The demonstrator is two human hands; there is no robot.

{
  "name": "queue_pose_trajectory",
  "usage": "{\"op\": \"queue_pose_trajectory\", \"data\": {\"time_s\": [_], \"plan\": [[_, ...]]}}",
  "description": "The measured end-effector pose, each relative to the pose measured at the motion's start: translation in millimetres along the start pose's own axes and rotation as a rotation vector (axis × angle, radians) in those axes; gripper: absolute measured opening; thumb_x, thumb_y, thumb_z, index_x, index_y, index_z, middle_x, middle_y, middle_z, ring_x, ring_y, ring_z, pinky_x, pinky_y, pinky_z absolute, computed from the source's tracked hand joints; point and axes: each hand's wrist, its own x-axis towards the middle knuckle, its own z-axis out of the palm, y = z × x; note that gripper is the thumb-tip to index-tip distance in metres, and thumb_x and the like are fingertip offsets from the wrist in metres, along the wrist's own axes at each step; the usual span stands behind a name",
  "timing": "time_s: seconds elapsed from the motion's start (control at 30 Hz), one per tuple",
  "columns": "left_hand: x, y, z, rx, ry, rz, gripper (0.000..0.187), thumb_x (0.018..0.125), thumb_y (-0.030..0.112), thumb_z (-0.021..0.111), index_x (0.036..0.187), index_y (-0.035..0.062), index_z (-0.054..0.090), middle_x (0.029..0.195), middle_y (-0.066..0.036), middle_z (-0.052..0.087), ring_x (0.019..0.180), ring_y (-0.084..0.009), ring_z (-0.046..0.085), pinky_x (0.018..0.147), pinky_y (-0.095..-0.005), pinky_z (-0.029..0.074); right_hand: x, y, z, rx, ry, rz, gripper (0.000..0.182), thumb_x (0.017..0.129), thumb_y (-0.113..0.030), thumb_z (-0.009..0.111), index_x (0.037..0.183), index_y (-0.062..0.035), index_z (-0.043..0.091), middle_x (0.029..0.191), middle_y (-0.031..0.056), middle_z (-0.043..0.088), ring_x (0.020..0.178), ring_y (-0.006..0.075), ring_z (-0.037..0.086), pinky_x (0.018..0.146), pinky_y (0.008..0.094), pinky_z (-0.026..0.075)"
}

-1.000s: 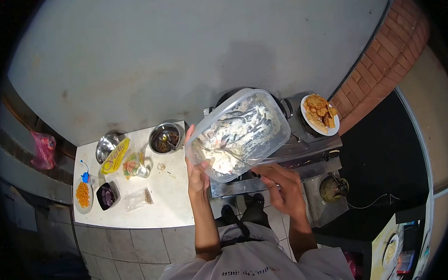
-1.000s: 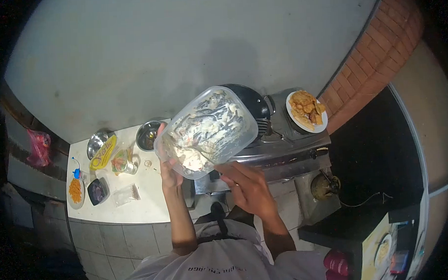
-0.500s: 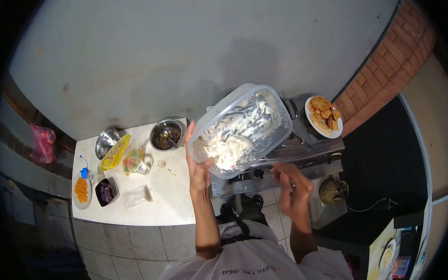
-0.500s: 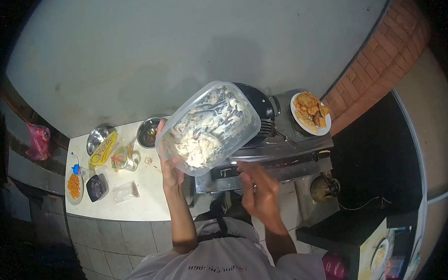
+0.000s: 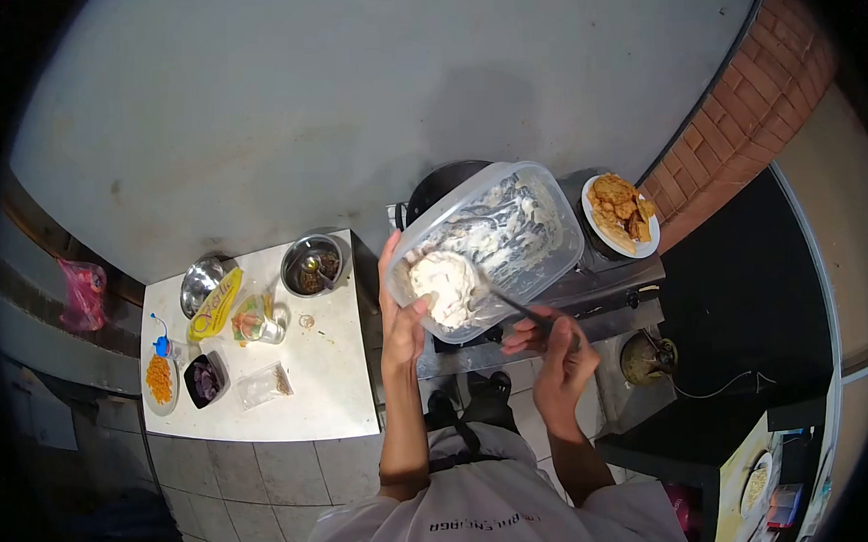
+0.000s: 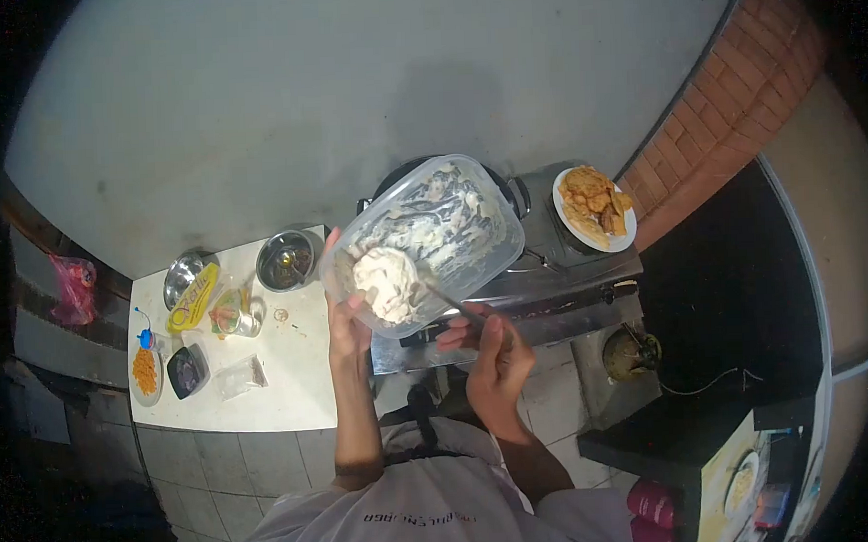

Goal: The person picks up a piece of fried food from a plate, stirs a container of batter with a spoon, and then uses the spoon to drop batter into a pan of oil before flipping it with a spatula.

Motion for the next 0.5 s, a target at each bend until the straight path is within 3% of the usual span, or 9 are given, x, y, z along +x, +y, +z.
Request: {"op": "queue_pose_trajectory", "data": {"time_s": [0.13,0.2,0.23,0.3,0.5], "plan": [[1.8,2.6,-0.8,-0.027,-0.001,-0.004,0.101,0.062,0.033,0.070,0.145,0.0053,0.020,0.136,-0.017,0.038,0.126,-0.0289,0.040,0.104,-0.0393,0.035,15.6,-8.5,-13.8,-0.143,-0.103,-0.189,0.034,0.100,-0.018,0.040,0.104,0.0121,0.056,0.086,0.0176,0.062,0.067,0.0200,0.064,0.061,0.0302,0.054],[4.6,1.4,-1.8,0.000,0.001,0.000,0.104,0.061,0.036,0.069,0.146,0.0069,0.018,0.138,-0.018,0.036,0.125,-0.0312,0.040,0.102,-0.0415,0.039,22.3,-10.4,-26.3,-0.416,-0.424,-0.368,0.026,0.096,-0.009,0.044,0.103,0.0100,0.061,0.088,0.0182,0.063,0.067,0.0192,0.062,0.060,0.0286,0.051],[3.3,4.6,-0.8,-0.059,0.013,-0.016,0.103,0.060,0.033,0.070,0.145,0.0057,0.020,0.136,-0.018,0.038,0.125,-0.0307,0.041,0.103,-0.0406,0.037,23.5,-15.4,-31.1,-0.416,-0.425,-0.369,0.026,0.096,-0.009,0.044,0.103,0.0100,0.061,0.088,0.0182,0.063,0.067,0.0192,0.062,0.060,0.0286,0.051],[3.3,6.3,-1.1,-0.117,0.026,-0.033,0.101,0.059,0.030,0.071,0.144,0.0045,0.023,0.134,-0.018,0.040,0.125,-0.0302,0.042,0.104,-0.0396,0.036,24.7,-25.3,-41.0,-0.479,-0.524,-0.368,0.034,0.078,0.010,0.049,0.109,0.0042,0.062,0.095,0.0172,0.063,0.074,0.0193,0.063,0.065,0.0287,0.054],[2.3,16.1,3.0,-0.097,0.018,-0.018,0.102,0.057,0.031,0.071,0.144,0.0052,0.023,0.133,-0.019,0.040,0.124,-0.0308,0.043,0.103,-0.0397,0.038,35.1,-39.5,-48.4,-0.433,-0.427,-0.407,0.041,0.069,0.015,0.051,0.106,0.0030,0.064,0.096,0.0166,0.063,0.074,0.0213,0.063,0.065,0.0292,0.053]]}}
